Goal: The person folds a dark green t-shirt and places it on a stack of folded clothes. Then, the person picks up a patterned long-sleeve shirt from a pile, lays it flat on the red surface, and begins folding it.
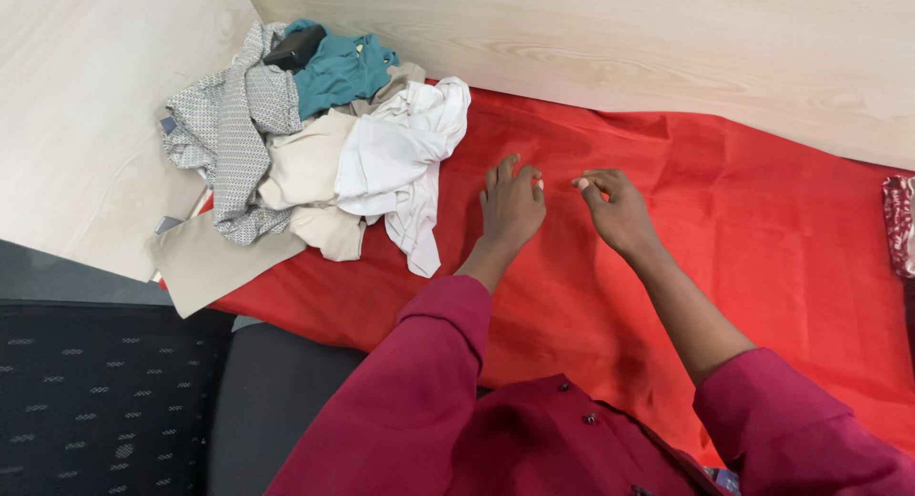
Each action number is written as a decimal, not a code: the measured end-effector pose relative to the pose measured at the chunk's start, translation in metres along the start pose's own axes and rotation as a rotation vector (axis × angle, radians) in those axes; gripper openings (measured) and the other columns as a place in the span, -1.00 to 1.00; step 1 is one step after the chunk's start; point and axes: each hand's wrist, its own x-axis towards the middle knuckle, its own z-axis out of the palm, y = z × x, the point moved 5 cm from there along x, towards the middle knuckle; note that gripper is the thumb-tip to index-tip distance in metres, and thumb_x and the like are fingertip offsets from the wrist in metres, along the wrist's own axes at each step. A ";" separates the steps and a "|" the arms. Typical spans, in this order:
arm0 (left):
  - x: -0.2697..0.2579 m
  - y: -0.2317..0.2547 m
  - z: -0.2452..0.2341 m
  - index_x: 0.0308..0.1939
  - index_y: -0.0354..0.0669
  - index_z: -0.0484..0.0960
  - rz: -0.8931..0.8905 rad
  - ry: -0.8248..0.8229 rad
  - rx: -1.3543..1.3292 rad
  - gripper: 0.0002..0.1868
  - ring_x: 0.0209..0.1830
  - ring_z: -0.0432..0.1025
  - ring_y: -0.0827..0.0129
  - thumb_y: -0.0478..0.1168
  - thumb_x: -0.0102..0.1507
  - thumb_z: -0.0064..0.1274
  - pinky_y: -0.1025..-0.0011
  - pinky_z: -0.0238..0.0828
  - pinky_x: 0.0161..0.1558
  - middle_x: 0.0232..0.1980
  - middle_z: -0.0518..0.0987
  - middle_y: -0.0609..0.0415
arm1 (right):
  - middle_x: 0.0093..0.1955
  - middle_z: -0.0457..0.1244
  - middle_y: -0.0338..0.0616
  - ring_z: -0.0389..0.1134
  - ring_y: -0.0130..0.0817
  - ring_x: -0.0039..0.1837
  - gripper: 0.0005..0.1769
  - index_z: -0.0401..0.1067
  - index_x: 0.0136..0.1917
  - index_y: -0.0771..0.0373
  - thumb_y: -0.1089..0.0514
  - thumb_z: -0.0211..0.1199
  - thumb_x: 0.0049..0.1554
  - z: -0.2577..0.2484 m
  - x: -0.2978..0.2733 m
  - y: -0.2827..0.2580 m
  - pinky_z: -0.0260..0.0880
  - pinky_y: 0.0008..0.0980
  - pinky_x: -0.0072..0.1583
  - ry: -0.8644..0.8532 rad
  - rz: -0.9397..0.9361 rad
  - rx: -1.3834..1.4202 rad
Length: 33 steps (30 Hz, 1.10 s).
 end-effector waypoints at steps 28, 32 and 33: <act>0.033 -0.062 -0.080 -0.05 0.01 0.65 -0.028 0.232 0.044 -0.78 0.41 0.20 0.18 -0.24 0.22 0.15 0.03 0.15 0.30 0.32 0.40 0.16 | 0.22 0.35 -0.07 0.31 -0.20 0.33 -0.74 0.54 0.11 0.27 0.09 0.15 0.29 0.088 0.067 -0.064 0.30 -0.23 0.32 -0.159 -0.229 0.114; 0.050 -0.108 -0.132 0.03 0.02 0.63 -0.100 0.387 0.148 -0.73 0.42 0.20 0.15 -0.30 0.25 0.13 0.03 0.17 0.33 0.35 0.37 0.13 | 0.23 0.32 -0.07 0.31 -0.21 0.31 -0.73 0.52 0.12 0.28 0.08 0.16 0.28 0.119 0.087 -0.095 0.29 -0.24 0.30 -0.200 -0.208 0.133; 0.054 -0.122 -0.148 0.09 0.01 0.60 -0.147 0.455 0.163 -0.68 0.44 0.19 0.11 -0.30 0.25 0.14 0.03 0.19 0.32 0.38 0.34 0.10 | 0.23 0.32 -0.08 0.32 -0.23 0.30 -0.73 0.53 0.11 0.27 0.09 0.14 0.28 0.127 0.091 -0.100 0.30 -0.25 0.30 -0.222 -0.196 0.143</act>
